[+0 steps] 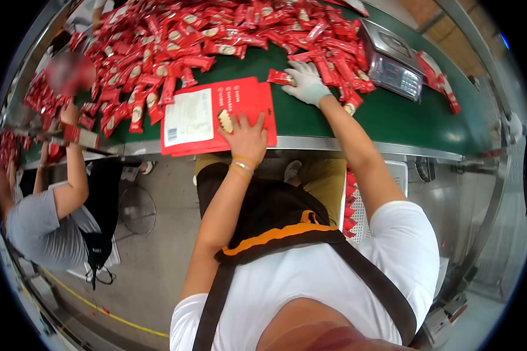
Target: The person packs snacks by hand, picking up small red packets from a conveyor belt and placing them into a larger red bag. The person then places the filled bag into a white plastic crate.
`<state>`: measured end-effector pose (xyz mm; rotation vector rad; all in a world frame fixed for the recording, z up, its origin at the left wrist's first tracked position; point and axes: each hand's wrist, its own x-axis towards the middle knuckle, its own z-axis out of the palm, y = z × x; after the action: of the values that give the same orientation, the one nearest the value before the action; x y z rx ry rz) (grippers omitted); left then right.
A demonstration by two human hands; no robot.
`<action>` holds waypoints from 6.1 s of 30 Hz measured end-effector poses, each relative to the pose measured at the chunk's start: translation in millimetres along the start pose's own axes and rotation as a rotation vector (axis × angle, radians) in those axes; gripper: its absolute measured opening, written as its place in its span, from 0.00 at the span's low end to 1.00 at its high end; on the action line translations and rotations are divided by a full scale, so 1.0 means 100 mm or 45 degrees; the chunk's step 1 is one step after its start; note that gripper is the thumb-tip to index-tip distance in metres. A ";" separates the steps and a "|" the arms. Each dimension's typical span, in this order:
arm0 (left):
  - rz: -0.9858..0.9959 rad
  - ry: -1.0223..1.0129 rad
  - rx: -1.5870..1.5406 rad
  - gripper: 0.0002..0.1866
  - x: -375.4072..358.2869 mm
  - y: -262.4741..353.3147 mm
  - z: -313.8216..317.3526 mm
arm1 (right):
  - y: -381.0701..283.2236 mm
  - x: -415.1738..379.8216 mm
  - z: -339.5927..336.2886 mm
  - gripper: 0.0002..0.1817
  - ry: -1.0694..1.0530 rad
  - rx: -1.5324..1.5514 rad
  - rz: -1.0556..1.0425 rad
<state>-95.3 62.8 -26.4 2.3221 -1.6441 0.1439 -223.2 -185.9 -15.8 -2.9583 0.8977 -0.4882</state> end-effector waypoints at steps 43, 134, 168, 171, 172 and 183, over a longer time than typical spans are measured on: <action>-0.262 -0.446 -0.014 0.19 0.67 0.05 -0.20 | -0.57 -1.05 -0.27 0.41 0.039 0.151 0.180; 0.156 0.100 -0.122 0.32 0.88 -0.55 -0.07 | -0.06 -1.55 -0.42 0.37 0.344 -0.125 1.203; 0.058 0.076 -0.208 0.30 0.87 -0.56 -0.07 | 0.12 -0.83 -0.30 0.32 0.286 -0.178 0.987; 0.032 0.093 -0.232 0.30 0.87 -0.61 -0.07 | 0.32 -1.01 -0.38 0.32 0.163 0.066 0.968; 0.054 0.113 -0.252 0.30 0.89 -0.61 -0.05 | 0.26 -1.14 -0.46 0.33 0.184 0.100 0.972; 0.029 0.046 -0.262 0.31 0.90 -0.58 -0.07 | -0.59 -1.05 -0.60 0.25 0.065 0.663 0.042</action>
<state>-9.4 1.1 -8.0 2.1362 -1.5881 0.0199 -291.6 -75.1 16.4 -2.4655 0.6896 -0.6774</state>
